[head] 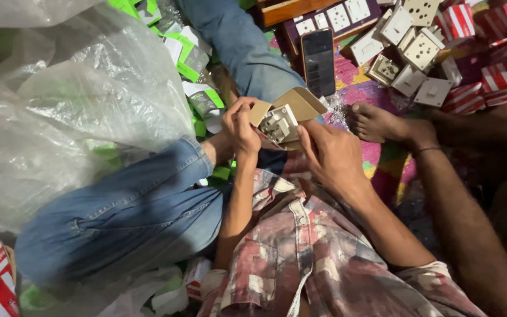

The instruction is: The person sits on the floor and repeatedly opens small red-and-white striped boxes to remove white plastic electrical components. They place the components on the floor and discard the empty boxes.

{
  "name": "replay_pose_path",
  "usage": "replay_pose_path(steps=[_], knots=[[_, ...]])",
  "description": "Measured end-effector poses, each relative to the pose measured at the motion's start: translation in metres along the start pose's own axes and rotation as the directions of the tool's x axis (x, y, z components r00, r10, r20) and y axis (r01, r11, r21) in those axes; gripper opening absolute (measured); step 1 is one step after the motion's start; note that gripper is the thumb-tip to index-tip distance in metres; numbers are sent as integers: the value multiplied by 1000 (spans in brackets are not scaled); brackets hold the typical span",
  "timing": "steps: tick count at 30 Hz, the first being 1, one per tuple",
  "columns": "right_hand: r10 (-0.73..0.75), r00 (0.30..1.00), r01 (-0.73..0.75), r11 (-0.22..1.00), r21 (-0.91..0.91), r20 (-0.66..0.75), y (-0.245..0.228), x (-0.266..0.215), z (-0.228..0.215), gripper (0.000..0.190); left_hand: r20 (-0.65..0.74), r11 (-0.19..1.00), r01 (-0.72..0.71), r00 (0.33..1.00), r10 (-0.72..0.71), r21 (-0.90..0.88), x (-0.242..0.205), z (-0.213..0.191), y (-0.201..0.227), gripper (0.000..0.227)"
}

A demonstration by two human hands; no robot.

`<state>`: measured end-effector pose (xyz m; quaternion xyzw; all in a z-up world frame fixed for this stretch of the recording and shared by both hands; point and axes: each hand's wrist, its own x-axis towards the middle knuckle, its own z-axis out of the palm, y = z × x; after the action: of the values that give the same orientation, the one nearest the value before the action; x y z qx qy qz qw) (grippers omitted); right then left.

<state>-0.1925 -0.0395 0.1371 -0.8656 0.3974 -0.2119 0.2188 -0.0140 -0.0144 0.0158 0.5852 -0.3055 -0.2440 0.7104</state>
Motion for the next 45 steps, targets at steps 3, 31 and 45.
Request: replay_pose_path(steps=[3, 31, 45], knots=[[92, 996, -93, 992, 86, 19, 6, 2, 1, 21, 12, 1000, -14, 1000, 14, -16, 1, 0, -2, 36], [728, 686, -260, 221, 940, 19, 237, -2, 11, 42, 98, 983, -120, 986, 134, -136, 0, -12, 11, 46], [421, 899, -124, 514, 849, -123, 169, 28, -13, 29, 164, 980, -32, 984, 65, -199, 0, -11, -1, 44]])
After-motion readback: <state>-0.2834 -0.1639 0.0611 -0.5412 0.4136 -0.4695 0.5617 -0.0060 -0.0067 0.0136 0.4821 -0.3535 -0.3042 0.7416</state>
